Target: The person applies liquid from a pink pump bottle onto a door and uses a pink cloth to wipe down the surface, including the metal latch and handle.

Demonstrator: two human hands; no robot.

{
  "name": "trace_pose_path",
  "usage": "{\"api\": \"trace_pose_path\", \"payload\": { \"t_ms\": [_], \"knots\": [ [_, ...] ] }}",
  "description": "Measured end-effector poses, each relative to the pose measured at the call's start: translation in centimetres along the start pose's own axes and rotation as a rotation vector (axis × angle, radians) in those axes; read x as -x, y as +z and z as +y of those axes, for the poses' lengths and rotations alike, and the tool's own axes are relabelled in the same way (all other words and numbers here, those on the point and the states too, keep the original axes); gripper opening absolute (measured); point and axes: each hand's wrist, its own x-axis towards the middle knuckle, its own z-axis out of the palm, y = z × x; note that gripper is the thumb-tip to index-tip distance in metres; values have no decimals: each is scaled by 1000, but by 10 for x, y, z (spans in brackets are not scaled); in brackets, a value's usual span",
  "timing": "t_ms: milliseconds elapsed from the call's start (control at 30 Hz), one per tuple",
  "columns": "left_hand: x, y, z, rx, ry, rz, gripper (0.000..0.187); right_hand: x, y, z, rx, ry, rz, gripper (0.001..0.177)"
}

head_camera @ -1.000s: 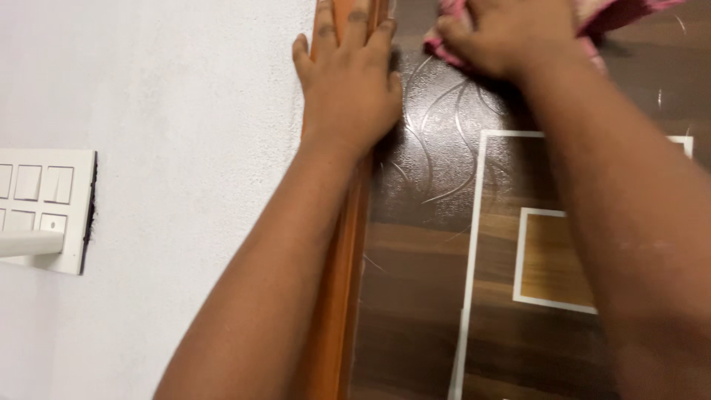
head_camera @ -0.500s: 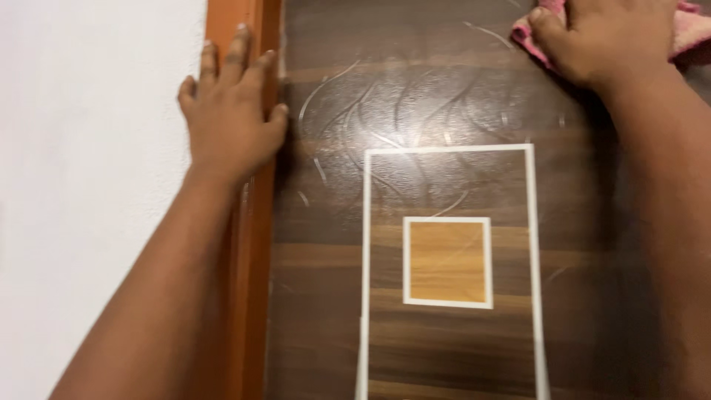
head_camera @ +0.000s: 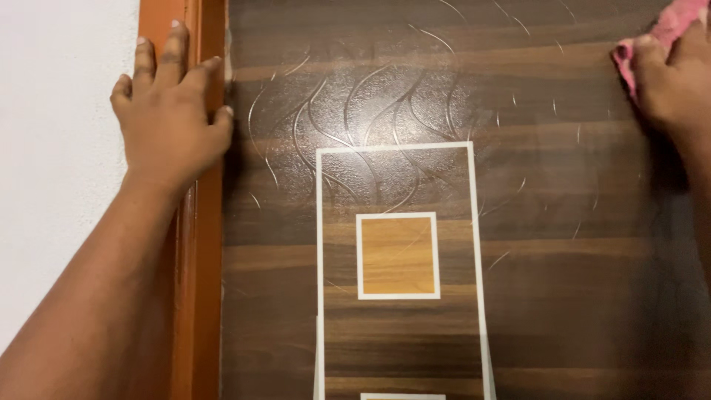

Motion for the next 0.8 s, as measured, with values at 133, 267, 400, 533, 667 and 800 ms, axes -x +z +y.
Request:
{"api": "trace_pose_path", "payload": {
  "t_ms": [133, 267, 400, 533, 667, 800],
  "knots": [
    [-3, -3, 5, -35, -1, -36, 63, 10, 10, -22, 253, -161, -6, 41],
    [-5, -10, 12, -20, -7, -45, 61, 14, 31, -31, 581, -388, 57, 43],
    [-4, -11, 14, -14, -3, -47, 59, 11, 54, -55, 684, -426, 107, 45],
    [-7, -14, 14, 41, -22, -61, 62, -12, 78, -133, 421, -160, 4, 69],
    [-6, -18, 13, 90, -36, -43, 62, -26, 111, -219, 329, -128, -138, 69],
    [-3, -17, 13, 173, -37, 3, 57, -30, 158, -292, 368, -223, -290, 73]
  ]
}}
